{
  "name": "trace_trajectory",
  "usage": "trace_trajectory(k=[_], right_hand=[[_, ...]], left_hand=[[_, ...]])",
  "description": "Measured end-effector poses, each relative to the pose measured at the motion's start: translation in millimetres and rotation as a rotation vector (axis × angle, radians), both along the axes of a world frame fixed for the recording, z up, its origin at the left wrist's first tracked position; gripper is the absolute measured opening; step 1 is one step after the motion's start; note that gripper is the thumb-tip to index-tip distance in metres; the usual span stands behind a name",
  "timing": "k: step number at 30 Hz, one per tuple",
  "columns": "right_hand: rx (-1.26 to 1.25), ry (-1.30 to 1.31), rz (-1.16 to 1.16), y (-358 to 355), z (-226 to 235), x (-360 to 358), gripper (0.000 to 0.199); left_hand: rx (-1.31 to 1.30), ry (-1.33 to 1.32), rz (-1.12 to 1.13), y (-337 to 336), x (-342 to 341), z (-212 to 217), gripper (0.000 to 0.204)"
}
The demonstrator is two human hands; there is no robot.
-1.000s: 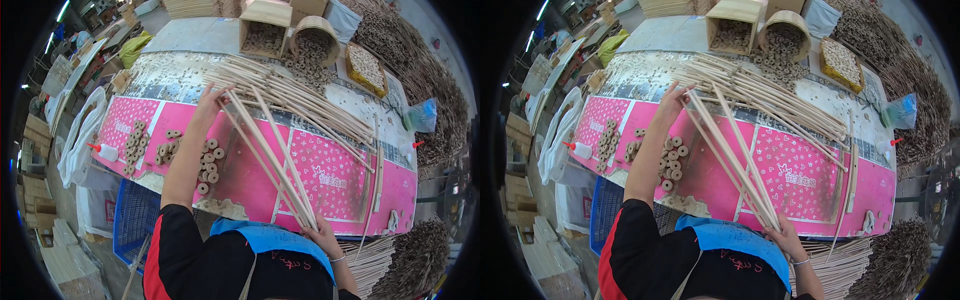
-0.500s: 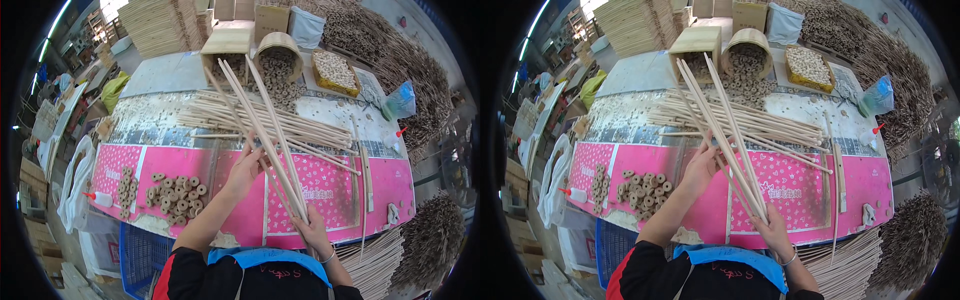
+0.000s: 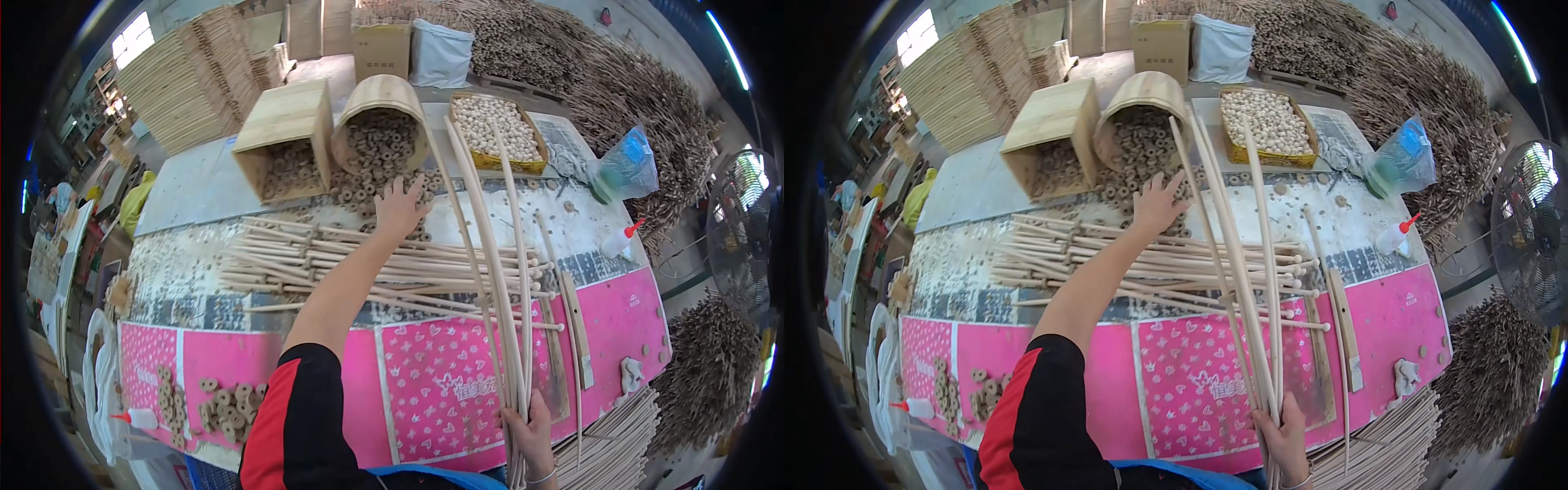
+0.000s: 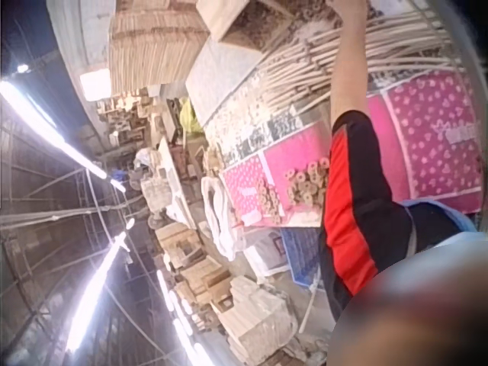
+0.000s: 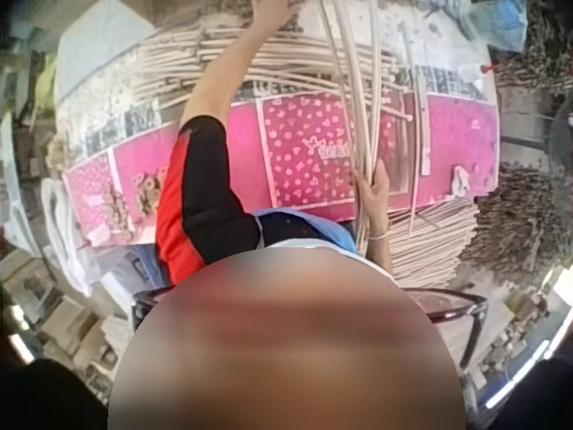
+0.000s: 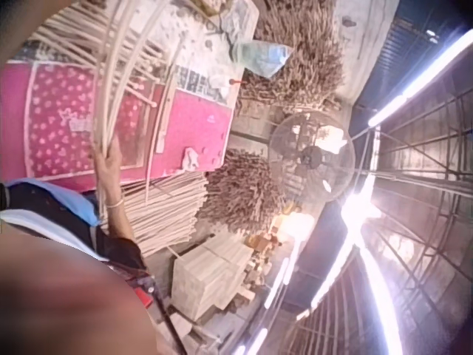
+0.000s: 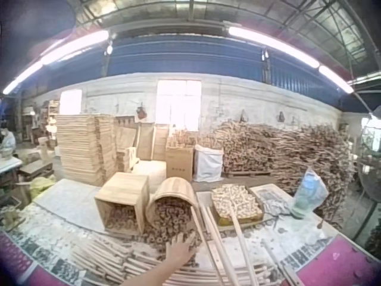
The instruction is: Slide wooden ring-shaped components onto long wooden dowels at a workbench.
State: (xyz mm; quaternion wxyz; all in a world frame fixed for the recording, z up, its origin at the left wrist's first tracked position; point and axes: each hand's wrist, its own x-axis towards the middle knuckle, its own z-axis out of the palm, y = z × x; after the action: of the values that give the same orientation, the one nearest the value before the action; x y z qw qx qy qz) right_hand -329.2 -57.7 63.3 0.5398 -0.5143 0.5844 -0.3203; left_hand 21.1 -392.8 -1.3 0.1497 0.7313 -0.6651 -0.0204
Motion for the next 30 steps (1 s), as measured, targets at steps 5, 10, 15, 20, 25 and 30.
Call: trace_trajectory(k=[5, 10, 15, 20, 25, 30], right_hand=[[0.049, 0.044, -0.045, -6.5, -4.3, -6.1, 0.022], [-0.048, 0.120, 0.164, -21.8, -19.0, -2.9, 0.025], [0.048, -0.016, 0.033, -17.7, -7.1, -5.3, 0.024], [0.054, 0.087, 0.116, -17.0, -14.0, -4.6, 0.024], [0.100, -0.031, 0.065, -14.9, -15.1, 0.6, 0.033], [0.132, -0.088, 0.079, -13.5, -10.8, 4.2, 0.031]], left_hand=[[0.083, -0.293, -0.089, -54.8, -21.4, -23.9, 0.056], [-0.270, -0.092, -0.129, -90.2, 64.0, -114.5, 0.033], [-0.197, -0.095, -0.142, -79.7, 28.0, -50.6, 0.018], [-0.300, 0.117, -0.099, -52.0, 38.8, -13.9, 0.012], [-0.355, 1.290, -0.009, -70.6, 92.3, -23.2, 0.023], [-0.095, 1.679, 0.212, -45.9, 110.7, 4.6, 0.029]])
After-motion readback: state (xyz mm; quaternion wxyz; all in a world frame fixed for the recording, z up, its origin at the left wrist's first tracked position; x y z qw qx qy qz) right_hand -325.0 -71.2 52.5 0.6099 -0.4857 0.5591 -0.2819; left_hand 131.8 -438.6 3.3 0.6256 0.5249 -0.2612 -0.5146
